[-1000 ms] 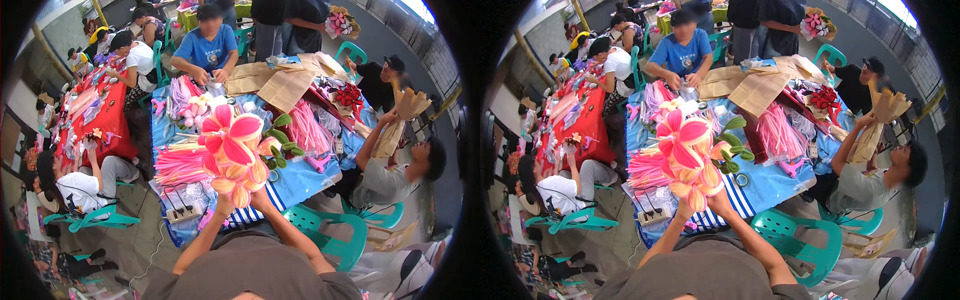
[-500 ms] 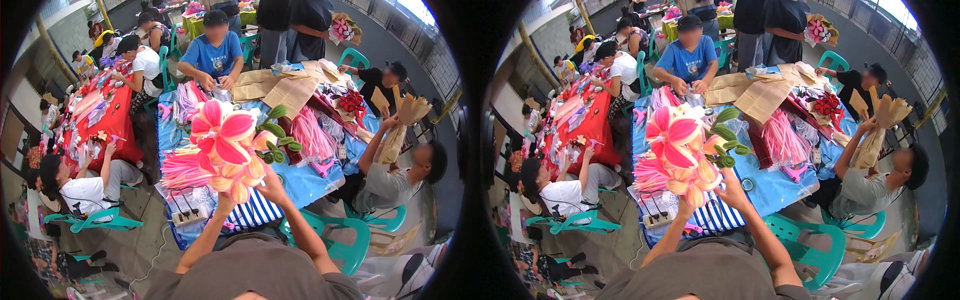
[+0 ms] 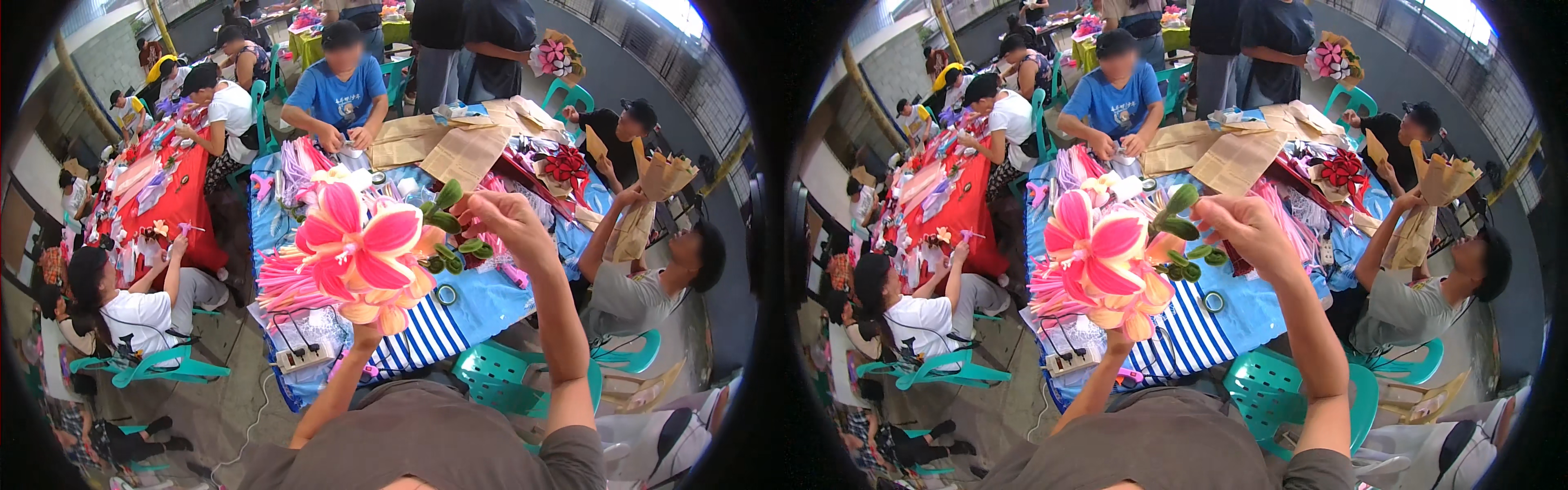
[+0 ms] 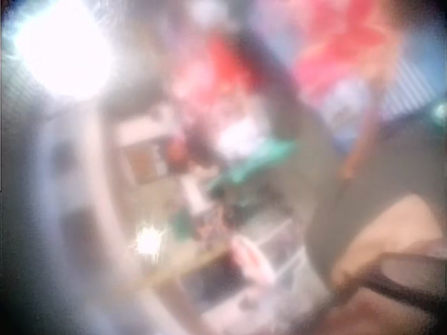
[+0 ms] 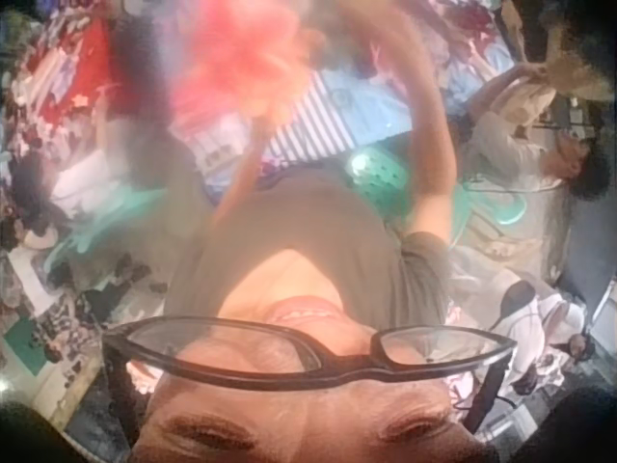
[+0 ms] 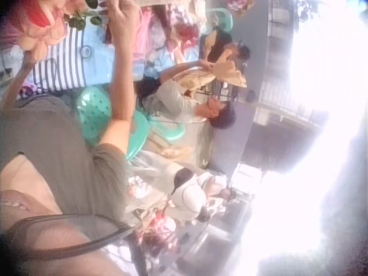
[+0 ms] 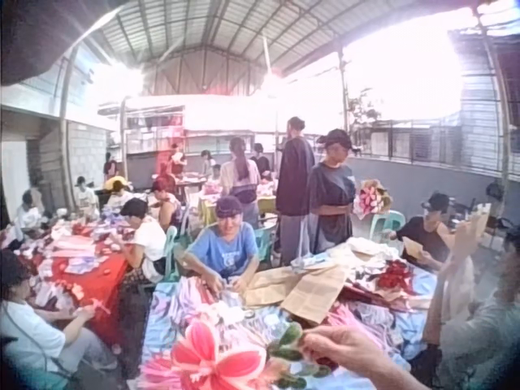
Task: The person assembles an arrangement of handmade pink and green flowers by inserting their stems into a white foam base. They adjust the position of individual flowers and leaves by hand to complete the bouquet while other people work on similar crafts at nearby tables.
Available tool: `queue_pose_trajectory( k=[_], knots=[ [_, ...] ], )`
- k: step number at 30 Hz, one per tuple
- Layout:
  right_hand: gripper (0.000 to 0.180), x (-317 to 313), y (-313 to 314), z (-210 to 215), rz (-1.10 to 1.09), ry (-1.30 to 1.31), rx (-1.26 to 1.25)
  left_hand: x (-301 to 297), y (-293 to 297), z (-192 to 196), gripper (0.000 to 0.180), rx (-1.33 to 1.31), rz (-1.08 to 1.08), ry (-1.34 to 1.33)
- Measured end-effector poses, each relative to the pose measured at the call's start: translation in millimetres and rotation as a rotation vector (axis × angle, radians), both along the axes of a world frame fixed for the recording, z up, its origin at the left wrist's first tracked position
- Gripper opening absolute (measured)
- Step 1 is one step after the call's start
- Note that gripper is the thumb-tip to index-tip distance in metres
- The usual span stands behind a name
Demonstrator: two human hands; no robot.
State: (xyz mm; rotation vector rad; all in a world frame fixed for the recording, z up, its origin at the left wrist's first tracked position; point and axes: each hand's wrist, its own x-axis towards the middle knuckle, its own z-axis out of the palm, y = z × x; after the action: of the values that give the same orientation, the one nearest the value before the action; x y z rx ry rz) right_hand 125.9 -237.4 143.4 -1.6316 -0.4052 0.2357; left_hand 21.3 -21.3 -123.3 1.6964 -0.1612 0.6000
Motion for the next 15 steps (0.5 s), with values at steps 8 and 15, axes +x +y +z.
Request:
queue_pose_trajectory(
  k=[8,15],
  knots=[
    [0.025,4.5,7.3,7.2,0.104,0.093,-0.139,1.4,-0.9,-8.1,0.042,0.155,0.057,0.001],
    [0.022,11.4,7.7,4.2,0.125,0.128,-0.116,3.0,-2.8,-12.0,0.042,0.203,0.072,-0.010]
  ],
)
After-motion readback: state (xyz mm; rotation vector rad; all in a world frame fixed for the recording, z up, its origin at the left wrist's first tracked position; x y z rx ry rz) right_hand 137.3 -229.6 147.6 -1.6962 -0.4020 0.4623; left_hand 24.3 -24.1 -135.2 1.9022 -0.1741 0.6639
